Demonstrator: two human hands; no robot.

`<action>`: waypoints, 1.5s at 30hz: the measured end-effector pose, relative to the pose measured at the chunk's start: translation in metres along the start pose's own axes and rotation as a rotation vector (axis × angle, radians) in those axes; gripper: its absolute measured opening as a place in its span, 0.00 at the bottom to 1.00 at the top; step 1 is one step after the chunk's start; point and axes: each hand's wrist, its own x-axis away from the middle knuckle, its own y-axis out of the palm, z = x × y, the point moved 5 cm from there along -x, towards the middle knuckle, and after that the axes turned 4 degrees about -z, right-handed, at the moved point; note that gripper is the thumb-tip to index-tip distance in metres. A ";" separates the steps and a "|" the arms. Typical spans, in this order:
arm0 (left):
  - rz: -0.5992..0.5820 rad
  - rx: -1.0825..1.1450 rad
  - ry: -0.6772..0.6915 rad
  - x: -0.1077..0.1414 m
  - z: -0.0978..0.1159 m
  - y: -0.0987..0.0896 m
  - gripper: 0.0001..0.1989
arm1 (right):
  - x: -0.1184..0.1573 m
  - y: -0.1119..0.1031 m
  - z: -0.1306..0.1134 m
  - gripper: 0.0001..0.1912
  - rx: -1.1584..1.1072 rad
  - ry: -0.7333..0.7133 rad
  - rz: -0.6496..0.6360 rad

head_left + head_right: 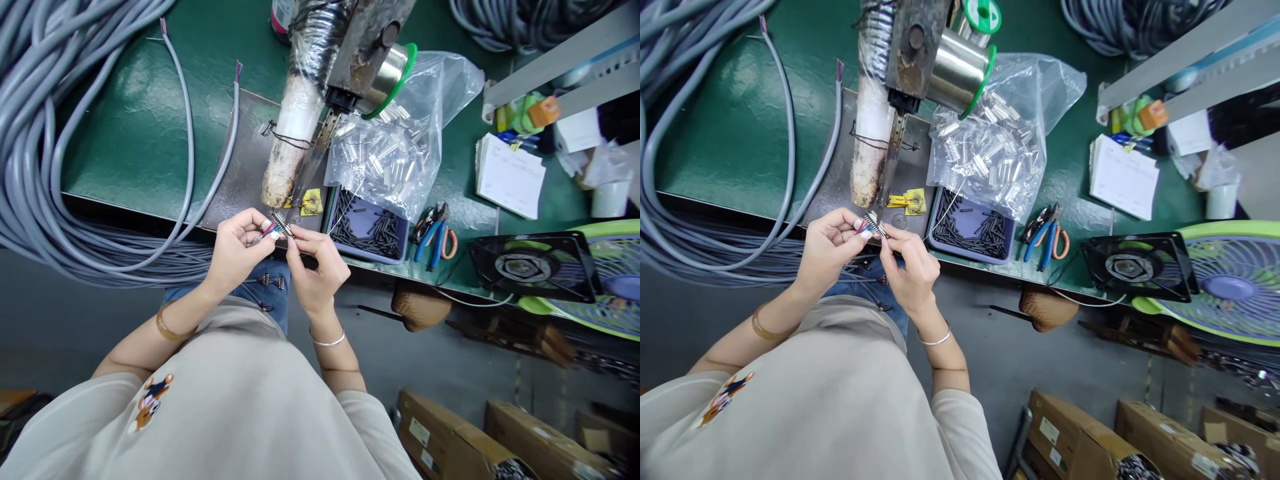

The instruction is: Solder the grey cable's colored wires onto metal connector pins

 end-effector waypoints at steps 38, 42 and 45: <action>-0.018 -0.001 -0.033 -0.003 -0.002 0.000 0.11 | -0.003 0.000 -0.005 0.08 0.141 -0.190 -0.014; -0.043 0.000 -0.038 -0.002 -0.002 0.001 0.11 | -0.001 -0.002 -0.002 0.09 0.092 -0.141 -0.011; -0.086 0.000 -0.032 -0.001 -0.001 0.002 0.11 | -0.001 -0.005 0.004 0.09 -0.039 -0.004 0.010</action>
